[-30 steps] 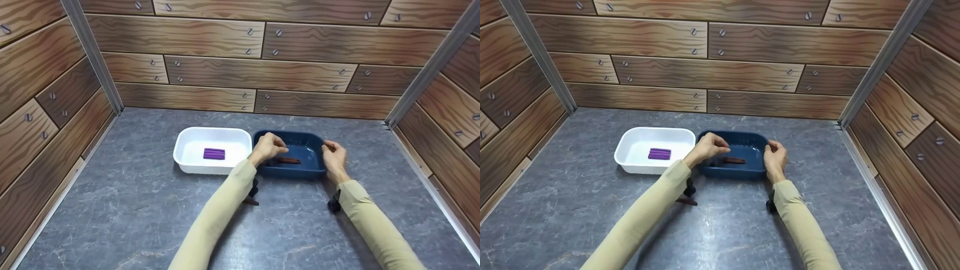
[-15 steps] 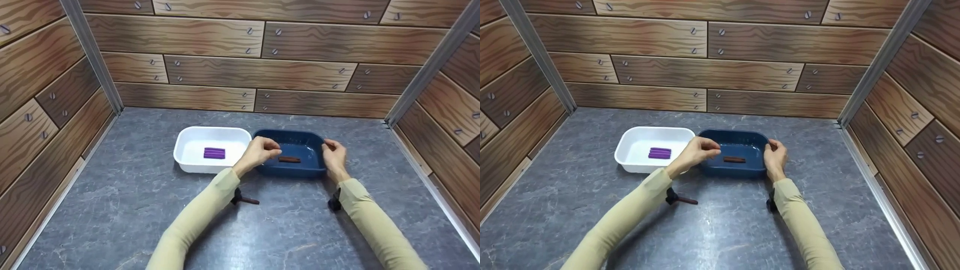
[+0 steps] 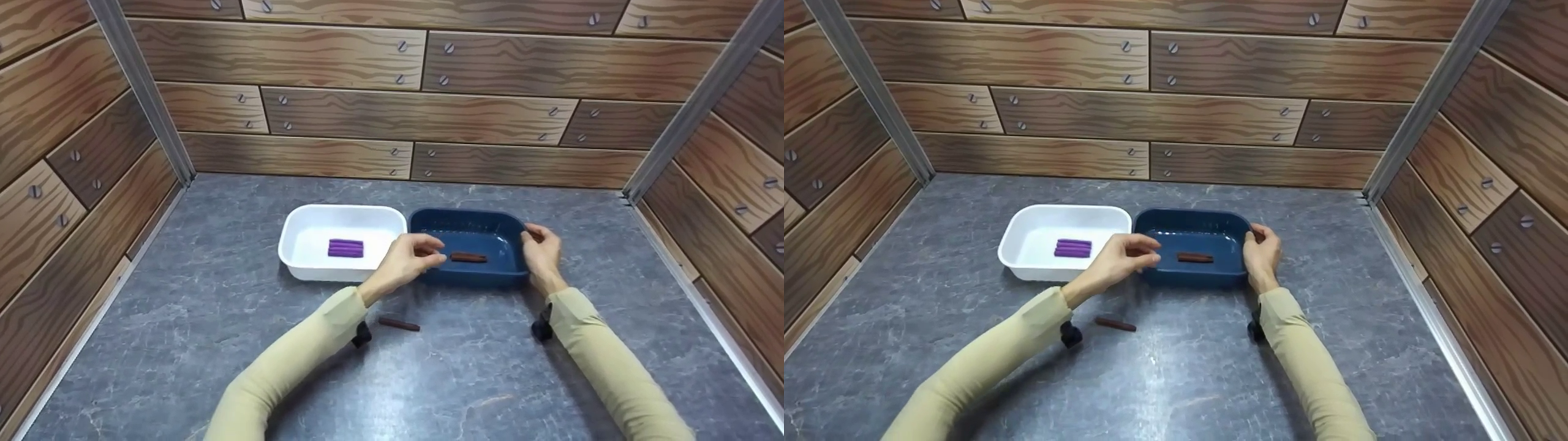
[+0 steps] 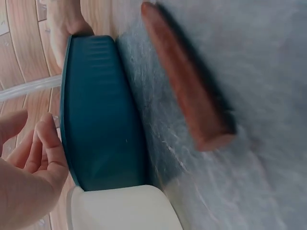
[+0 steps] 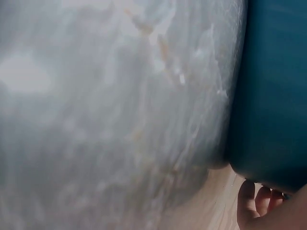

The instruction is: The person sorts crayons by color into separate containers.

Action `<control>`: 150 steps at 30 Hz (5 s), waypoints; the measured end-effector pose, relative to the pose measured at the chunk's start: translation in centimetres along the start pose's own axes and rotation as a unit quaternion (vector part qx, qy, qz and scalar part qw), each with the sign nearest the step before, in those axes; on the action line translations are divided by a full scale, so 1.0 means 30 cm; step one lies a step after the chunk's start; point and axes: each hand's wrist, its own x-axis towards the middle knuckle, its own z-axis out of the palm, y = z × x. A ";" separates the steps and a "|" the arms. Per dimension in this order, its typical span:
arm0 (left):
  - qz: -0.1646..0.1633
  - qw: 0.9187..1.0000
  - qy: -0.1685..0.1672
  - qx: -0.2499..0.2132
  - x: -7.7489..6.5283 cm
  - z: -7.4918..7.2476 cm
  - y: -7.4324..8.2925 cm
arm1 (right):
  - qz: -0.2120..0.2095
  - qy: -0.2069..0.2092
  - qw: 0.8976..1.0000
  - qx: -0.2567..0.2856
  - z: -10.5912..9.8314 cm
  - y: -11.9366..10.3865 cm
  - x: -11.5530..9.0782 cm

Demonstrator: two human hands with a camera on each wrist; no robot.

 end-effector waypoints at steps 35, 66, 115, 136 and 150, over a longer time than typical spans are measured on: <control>-0.074 0.990 -0.123 -0.004 -0.214 -0.208 -0.112 | -0.001 0.004 1.000 0.000 0.000 -0.001 0.001; -0.123 0.958 -0.250 0.072 -0.202 -0.239 -0.146 | -0.001 -0.003 1.000 -0.013 0.001 0.003 0.003; -0.092 0.954 -0.254 0.127 -0.184 -0.224 -0.150 | 0.001 -0.002 1.000 -0.007 0.007 -0.002 0.010; -0.090 0.970 -0.217 0.061 -0.171 -0.189 -0.114 | -0.002 -0.003 1.000 -0.010 0.008 -0.001 0.001; -0.073 0.975 -0.204 0.042 -0.148 -0.162 -0.067 | -0.008 -0.001 1.000 0.000 0.008 0.006 0.004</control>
